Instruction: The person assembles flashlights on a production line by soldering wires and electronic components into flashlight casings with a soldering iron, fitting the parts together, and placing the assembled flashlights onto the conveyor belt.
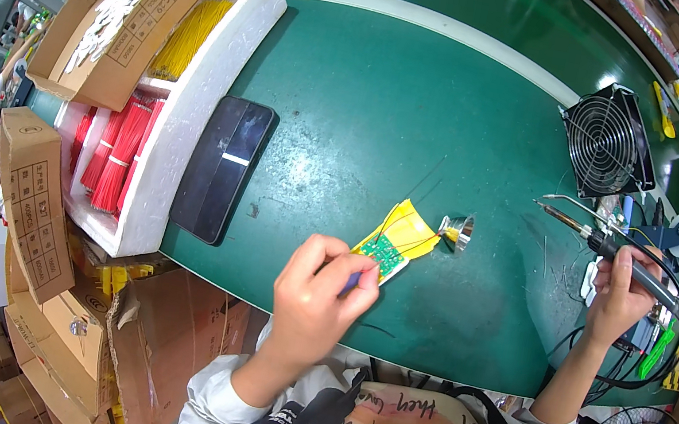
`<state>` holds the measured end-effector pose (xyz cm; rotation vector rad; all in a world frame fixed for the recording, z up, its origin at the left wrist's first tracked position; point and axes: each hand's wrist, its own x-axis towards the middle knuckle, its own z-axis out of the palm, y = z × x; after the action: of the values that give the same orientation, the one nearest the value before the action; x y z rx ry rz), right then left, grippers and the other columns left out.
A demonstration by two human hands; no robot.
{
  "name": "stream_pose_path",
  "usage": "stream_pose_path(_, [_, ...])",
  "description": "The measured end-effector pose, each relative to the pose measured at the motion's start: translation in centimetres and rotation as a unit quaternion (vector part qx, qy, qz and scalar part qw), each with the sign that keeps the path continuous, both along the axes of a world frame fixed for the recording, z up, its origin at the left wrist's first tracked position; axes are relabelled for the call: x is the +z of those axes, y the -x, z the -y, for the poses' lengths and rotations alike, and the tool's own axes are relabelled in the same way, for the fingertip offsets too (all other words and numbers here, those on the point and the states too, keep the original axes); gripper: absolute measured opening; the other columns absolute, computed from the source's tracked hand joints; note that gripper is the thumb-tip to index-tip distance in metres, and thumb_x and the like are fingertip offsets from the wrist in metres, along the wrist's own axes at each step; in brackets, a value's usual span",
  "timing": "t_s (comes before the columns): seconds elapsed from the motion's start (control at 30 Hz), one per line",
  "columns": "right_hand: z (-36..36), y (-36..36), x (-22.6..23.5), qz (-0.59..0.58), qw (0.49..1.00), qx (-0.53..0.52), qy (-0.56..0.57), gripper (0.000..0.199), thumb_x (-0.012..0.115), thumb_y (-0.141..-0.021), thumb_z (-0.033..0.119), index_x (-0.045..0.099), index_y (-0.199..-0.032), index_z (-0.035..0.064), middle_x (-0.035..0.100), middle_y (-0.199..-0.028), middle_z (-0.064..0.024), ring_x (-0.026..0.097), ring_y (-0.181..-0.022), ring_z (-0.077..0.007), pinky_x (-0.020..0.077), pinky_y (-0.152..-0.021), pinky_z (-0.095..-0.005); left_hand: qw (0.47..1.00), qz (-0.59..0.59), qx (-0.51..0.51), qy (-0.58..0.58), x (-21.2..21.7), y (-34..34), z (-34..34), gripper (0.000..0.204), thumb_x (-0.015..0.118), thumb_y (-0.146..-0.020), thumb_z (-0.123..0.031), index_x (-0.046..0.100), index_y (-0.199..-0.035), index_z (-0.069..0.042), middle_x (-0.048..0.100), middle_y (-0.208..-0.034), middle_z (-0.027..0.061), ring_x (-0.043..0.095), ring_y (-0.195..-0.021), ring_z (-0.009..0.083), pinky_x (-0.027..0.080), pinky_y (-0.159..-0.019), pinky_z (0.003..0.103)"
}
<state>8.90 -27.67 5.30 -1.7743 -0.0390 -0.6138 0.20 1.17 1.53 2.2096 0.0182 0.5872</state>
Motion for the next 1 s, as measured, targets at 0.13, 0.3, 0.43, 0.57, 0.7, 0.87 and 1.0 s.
stream_pose_path(0.13, [0.1,-0.3,-0.4,-0.023,1.0,0.0,0.004,0.018,0.064,-0.08,0.009,0.051,-0.089,0.0007,0.056,-0.065,-0.0057,0.051,-0.047,-0.0073,0.036,-0.04,-0.0164,0.995,-0.016,-0.1,-0.005,0.5,-0.3,-2.8,0.014,0.071,-0.06,0.001,0.064,-0.071,-0.003,0.05,-0.07,0.0051,0.052,-0.06,0.0154,0.043,-0.052,0.026])
stream_pose_path(0.3, [0.0,-0.3,-0.3,-0.033,0.999,-0.004,0.013,0.019,0.065,-0.079,0.01,0.051,-0.088,0.0015,0.056,-0.065,-0.0045,0.053,-0.049,-0.0075,0.0362,-0.039,-0.0164,0.976,0.042,-0.161,-0.139,1.9,1.3,-6.0,0.022,0.068,-0.059,-0.001,0.067,-0.08,-0.009,0.05,-0.069,0.0031,0.049,-0.062,0.0201,0.039,-0.057,0.032])
stream_pose_path(0.43, [0.2,-0.4,-0.3,-0.036,0.999,-0.004,0.019,0.019,0.065,-0.08,0.01,0.051,-0.088,0.0019,0.056,-0.063,-0.0046,0.053,-0.048,-0.0076,0.0362,-0.039,-0.0163,0.936,-0.091,-0.237,-0.245,3.6,4.9,-8.3,0.033,0.065,-0.06,-0.008,0.068,-0.092,-0.016,0.049,-0.07,-0.0022,0.046,-0.059,0.0153,0.036,-0.053,0.029])
stream_pose_path(0.57, [0.0,-0.5,-0.4,-0.044,0.999,-0.005,0.025,0.018,0.065,-0.08,0.011,0.051,-0.088,0.0019,0.057,-0.063,-0.0054,0.051,-0.046,-0.0074,0.0359,-0.04,-0.0162,0.918,-0.114,-0.248,-0.288,3.1,6.4,-7.9,0.035,0.065,-0.062,-0.009,0.066,-0.097,-0.016,0.049,-0.07,-0.0034,0.045,-0.058,0.0142,0.036,-0.051,0.027])
stream_pose_path(0.7, [-0.1,-0.5,-0.5,-0.033,0.999,-0.001,0.023,0.018,0.064,-0.081,0.011,0.051,-0.088,0.0014,0.057,-0.063,-0.0058,0.051,-0.045,-0.0073,0.0356,-0.04,-0.0161,0.937,-0.054,-0.245,-0.245,2.3,6.4,-7.4,0.035,0.07,-0.064,-0.015,0.066,-0.099,-0.018,0.049,-0.07,-0.0035,0.048,-0.061,0.013,0.036,-0.05,0.025])
stream_pose_path(0.87, [-0.6,0.4,0.3,0.014,1.0,-0.009,0.019,0.017,0.062,-0.081,0.008,0.049,-0.089,-0.0002,0.055,-0.067,-0.0071,0.049,-0.044,-0.0078,0.0372,-0.039,-0.0166,0.984,0.035,-0.139,-0.102,0.9,4.4,-5.7,0.034,0.073,-0.062,-0.005,0.067,-0.095,-0.01,0.056,-0.072,0.0015,0.055,-0.064,0.0169,0.043,-0.055,0.028])
stream_pose_path(1.0, [-1.5,1.8,2.1,0.042,0.998,0.03,0.025,0.019,0.061,-0.079,0.01,0.047,-0.087,0.0009,0.052,-0.066,-0.0075,0.047,-0.042,-0.0079,0.0365,-0.038,-0.0168,0.991,0.064,-0.111,0.033,-0.2,3.5,-4.5,0.026,0.071,-0.065,0.004,0.066,-0.088,-0.005,0.059,-0.073,0.0056,0.057,-0.06,0.0179,0.047,-0.057,0.028])
